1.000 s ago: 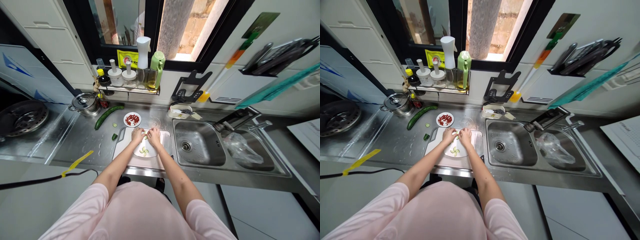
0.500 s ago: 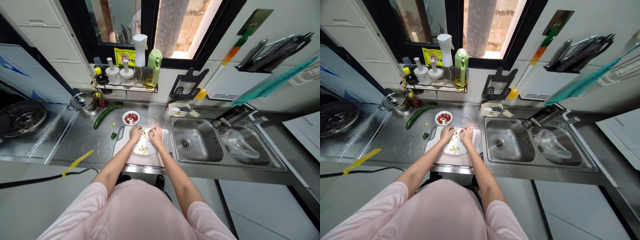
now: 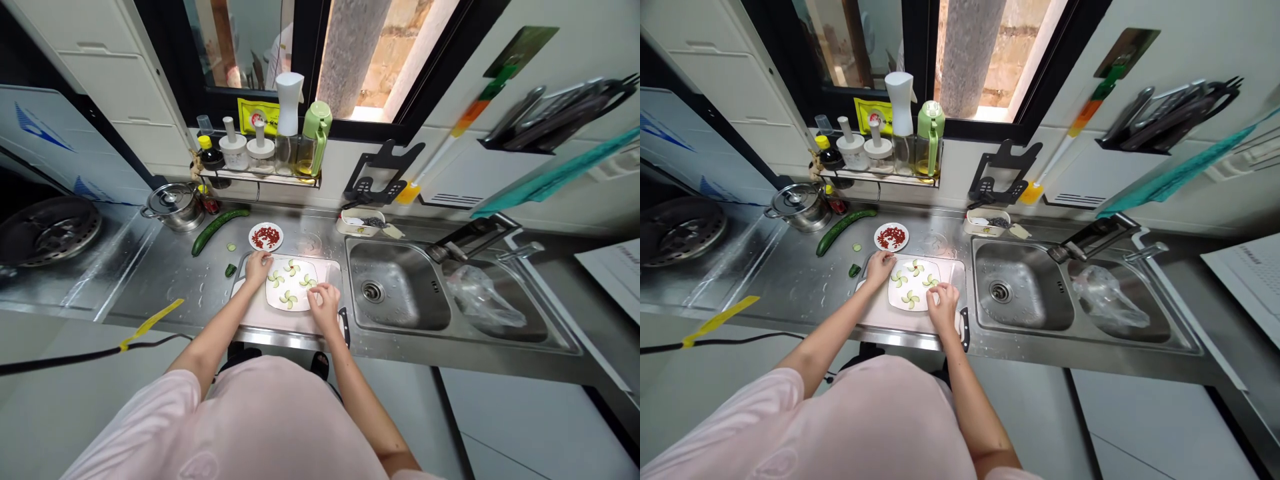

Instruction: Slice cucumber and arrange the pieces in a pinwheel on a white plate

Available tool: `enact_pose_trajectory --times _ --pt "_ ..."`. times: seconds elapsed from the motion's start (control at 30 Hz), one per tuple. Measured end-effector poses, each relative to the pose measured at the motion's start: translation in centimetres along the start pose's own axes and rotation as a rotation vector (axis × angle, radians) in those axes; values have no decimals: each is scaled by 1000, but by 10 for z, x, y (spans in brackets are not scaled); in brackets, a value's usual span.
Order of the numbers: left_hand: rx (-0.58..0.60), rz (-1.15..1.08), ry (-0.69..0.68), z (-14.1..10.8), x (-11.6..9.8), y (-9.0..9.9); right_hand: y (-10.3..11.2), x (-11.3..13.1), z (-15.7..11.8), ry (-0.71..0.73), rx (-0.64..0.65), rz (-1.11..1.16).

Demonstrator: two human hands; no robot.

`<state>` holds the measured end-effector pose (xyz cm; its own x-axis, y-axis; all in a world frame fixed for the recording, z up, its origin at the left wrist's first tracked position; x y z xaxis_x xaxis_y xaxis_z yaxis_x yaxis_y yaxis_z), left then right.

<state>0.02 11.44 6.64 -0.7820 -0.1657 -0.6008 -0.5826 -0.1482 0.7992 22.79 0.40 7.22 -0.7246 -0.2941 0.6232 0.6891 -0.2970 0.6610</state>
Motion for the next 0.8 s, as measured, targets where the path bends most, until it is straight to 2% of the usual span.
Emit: enact_pose_trajectory --times 0.17,0.37,0.53,0.8 --pt "-81 23 107 22 15 5 8 -10 -17 -49 13 -33" --pt "-80 66 182 46 19 4 13 -11 -18 -50 11 -30" --pt "-73 141 173 63 16 1 14 -9 -15 -43 4 -25" --pt "-1 254 108 91 8 -13 18 -13 -17 -63 1 -23"
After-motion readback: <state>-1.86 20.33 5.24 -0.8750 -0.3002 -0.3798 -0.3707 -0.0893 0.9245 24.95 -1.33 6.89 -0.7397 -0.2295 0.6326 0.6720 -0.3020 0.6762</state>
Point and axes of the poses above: each hand's wrist, its own z-axis towards the middle knuckle, its own y-axis out of the back of the hand, x = y × z, the point moved 1 cm from there along z, towards the middle knuckle, and after that the axes turned 9 degrees about y, right-handed, at the moved point
